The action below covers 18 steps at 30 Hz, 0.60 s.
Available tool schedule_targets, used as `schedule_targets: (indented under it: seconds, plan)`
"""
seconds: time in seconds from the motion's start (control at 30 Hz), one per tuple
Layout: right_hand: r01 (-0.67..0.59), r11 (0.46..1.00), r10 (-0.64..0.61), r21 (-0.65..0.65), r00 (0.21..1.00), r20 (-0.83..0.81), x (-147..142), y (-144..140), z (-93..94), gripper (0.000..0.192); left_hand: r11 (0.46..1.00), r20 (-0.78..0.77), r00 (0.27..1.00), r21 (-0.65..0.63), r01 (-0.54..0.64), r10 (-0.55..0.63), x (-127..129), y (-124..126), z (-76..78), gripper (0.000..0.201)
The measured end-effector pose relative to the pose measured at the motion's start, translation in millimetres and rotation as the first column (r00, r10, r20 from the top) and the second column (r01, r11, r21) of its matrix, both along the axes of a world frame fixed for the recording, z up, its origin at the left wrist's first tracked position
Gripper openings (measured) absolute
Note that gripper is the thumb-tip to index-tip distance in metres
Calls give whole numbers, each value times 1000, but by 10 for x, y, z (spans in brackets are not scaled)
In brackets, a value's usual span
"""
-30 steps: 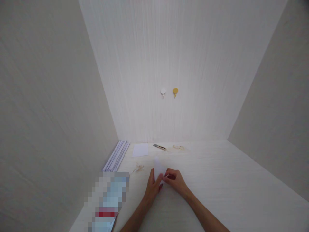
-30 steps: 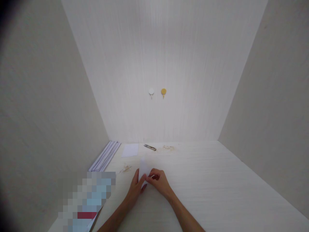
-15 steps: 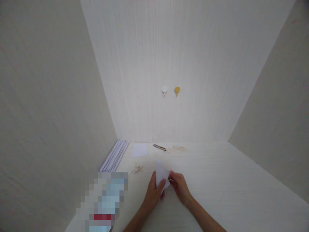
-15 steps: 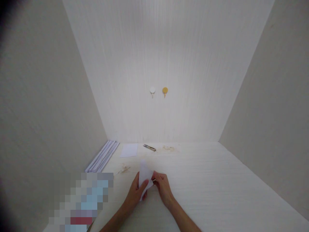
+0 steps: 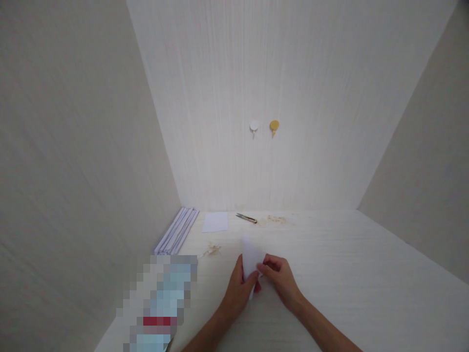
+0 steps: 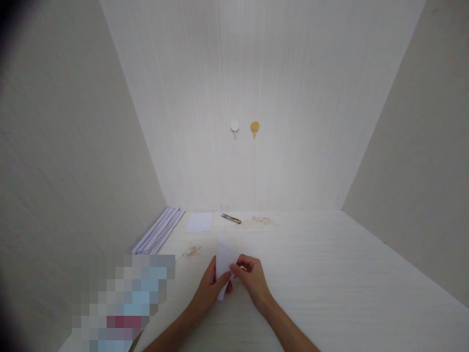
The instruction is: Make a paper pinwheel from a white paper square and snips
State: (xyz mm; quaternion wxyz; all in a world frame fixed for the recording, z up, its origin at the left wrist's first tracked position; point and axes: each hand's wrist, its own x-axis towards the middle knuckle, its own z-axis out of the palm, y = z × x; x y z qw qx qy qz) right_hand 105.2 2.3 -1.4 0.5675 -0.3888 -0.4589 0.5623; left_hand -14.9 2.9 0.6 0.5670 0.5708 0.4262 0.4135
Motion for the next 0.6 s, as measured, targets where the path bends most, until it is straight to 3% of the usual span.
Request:
schedule_targets:
  seconds: [0.2, 0.4, 0.6]
  plan:
    - [112, 992, -121, 62, 979, 164, -2, -4, 72, 23, 987, 18, 997, 143, -74, 72, -38, -43, 22, 79]
    - [43, 997, -55, 64, 978, 203, -22, 6, 71, 21, 979, 95, 989, 157, -130, 116, -58, -7, 38, 89]
    - [-7, 999, 5, 35, 998, 56, 11, 11, -6, 30, 996, 172, 985, 86, -10, -5, -71, -34, 49, 94]
